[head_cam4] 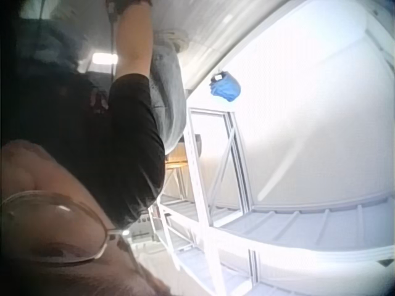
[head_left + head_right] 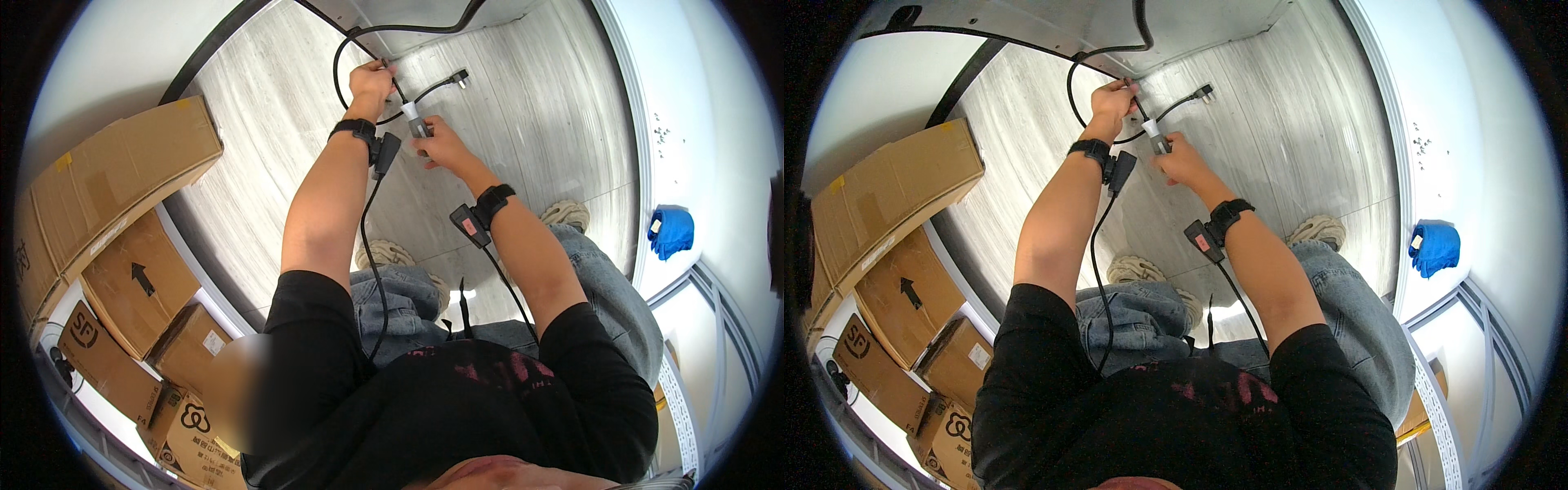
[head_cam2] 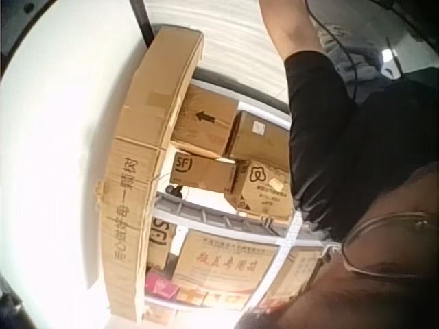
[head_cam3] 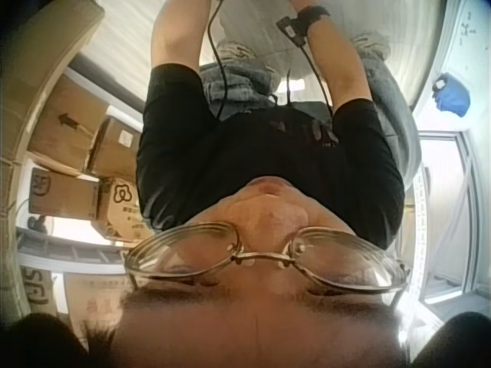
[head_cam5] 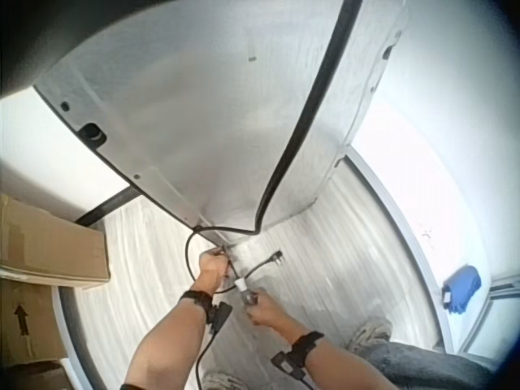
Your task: The person uses a screwdriver to remove screws from the back panel of a large appliance. After removing the panel, they use a blue cloth to wipe the interior components.
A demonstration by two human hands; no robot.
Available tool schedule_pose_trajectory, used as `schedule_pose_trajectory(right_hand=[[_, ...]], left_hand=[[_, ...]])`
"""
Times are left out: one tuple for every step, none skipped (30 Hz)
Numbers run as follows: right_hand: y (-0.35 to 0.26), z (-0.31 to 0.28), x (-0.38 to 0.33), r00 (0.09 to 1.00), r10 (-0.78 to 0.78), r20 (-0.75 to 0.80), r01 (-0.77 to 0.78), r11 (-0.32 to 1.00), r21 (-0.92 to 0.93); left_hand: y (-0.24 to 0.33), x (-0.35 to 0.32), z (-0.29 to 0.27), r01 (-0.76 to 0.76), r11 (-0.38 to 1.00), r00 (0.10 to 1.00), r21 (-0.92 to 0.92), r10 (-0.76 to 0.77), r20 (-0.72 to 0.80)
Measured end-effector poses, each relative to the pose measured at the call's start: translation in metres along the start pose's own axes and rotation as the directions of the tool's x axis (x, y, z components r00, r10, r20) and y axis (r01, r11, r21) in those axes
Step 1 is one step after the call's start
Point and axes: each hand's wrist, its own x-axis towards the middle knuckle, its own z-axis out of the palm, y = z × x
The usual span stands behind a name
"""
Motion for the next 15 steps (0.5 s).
schedule_pose_trajectory(right_hand=[[0.001, 0.0, 0.002, 1.0, -0.018, -0.003, 0.018, 1.0, 0.017], [0.003, 0.0, 0.003, 0.999, -0.036, -0.007, 0.037, 0.999, 0.035], [0.005, 0.0, 0.004, 0.999, -0.048, -0.014, 0.049, 0.999, 0.025], [0.006, 0.0, 0.003, 0.998, -0.059, -0.022, 0.06, 0.998, 0.014], [0.007, 0.0, 0.003, 0.997, -0.07, -0.03, 0.07, 0.998, 0.003], [0.007, -0.001, 0.003, 0.996, -0.08, -0.03, 0.079, 0.996, -0.044], [0.007, -0.002, 0.003, 0.995, -0.091, -0.03, 0.088, 0.992, -0.091], [0.007, -0.003, 0.004, 0.994, -0.102, -0.029, 0.097, 0.986, -0.138], [0.008, -0.004, 0.005, 0.992, -0.12, -0.05, 0.109, 0.978, -0.177], [0.011, -0.004, 0.006, 0.988, -0.139, -0.072, 0.121, 0.969, -0.217], [0.014, -0.004, 0.008, 0.983, -0.159, -0.093, 0.131, 0.958, -0.257], [0.018, -0.003, 0.011, 0.973, -0.194, -0.126, 0.152, 0.948, -0.281], [0.021, -0.001, 0.012, 0.961, -0.228, -0.157, 0.172, 0.937, -0.304], [0.023, -0.001, 0.014, 0.947, -0.262, -0.188, 0.191, 0.926, -0.327], [0.026, -0.001, 0.016, 0.961, -0.208, -0.18, 0.148, 0.943, -0.298]], left_hand=[[-0.002, 0.001, 0.0, -0.003, 1.0, 1.0, -0.013, 0.003, 0.0], [-0.003, 0.003, -0.001, -0.005, 1.0, 1.0, -0.027, 0.005, 0.0], [-0.004, 0.004, -0.001, -0.008, 0.999, 1.0, -0.04, 0.008, 0.001], [-0.004, 0.004, -0.001, -0.008, 0.999, 1.0, -0.041, 0.008, 0.0], [-0.005, 0.004, -0.001, -0.008, 0.999, 1.0, -0.042, 0.008, 0.0], [-0.005, 0.005, -0.001, -0.008, 0.999, 1.0, -0.043, 0.008, -0.001], [-0.004, 0.005, -0.001, -0.005, 0.998, 1.0, -0.061, 0.006, 0.009], [-0.004, 0.005, -0.001, -0.002, 0.997, 1.0, -0.079, 0.004, 0.019], [-0.004, 0.004, -0.002, 0.001, 0.995, 1.0, -0.097, 0.002, 0.029], [-0.004, 0.004, -0.002, 0.006, 0.993, 0.999, -0.114, -0.001, 0.041], [-0.003, 0.003, -0.002, 0.011, 0.991, 0.999, -0.132, -0.004, 0.052], [-0.003, 0.003, -0.002, 0.016, 0.989, 0.998, -0.149, -0.007, 0.064], [0.0, 0.001, -0.003, 0.019, 0.988, 0.998, -0.155, -0.009, 0.065], [0.002, -0.002, -0.003, 0.022, 0.987, 0.998, -0.16, -0.011, 0.067], [0.004, -0.005, -0.002, 0.025, 0.986, 0.997, -0.166, -0.013, 0.07]])
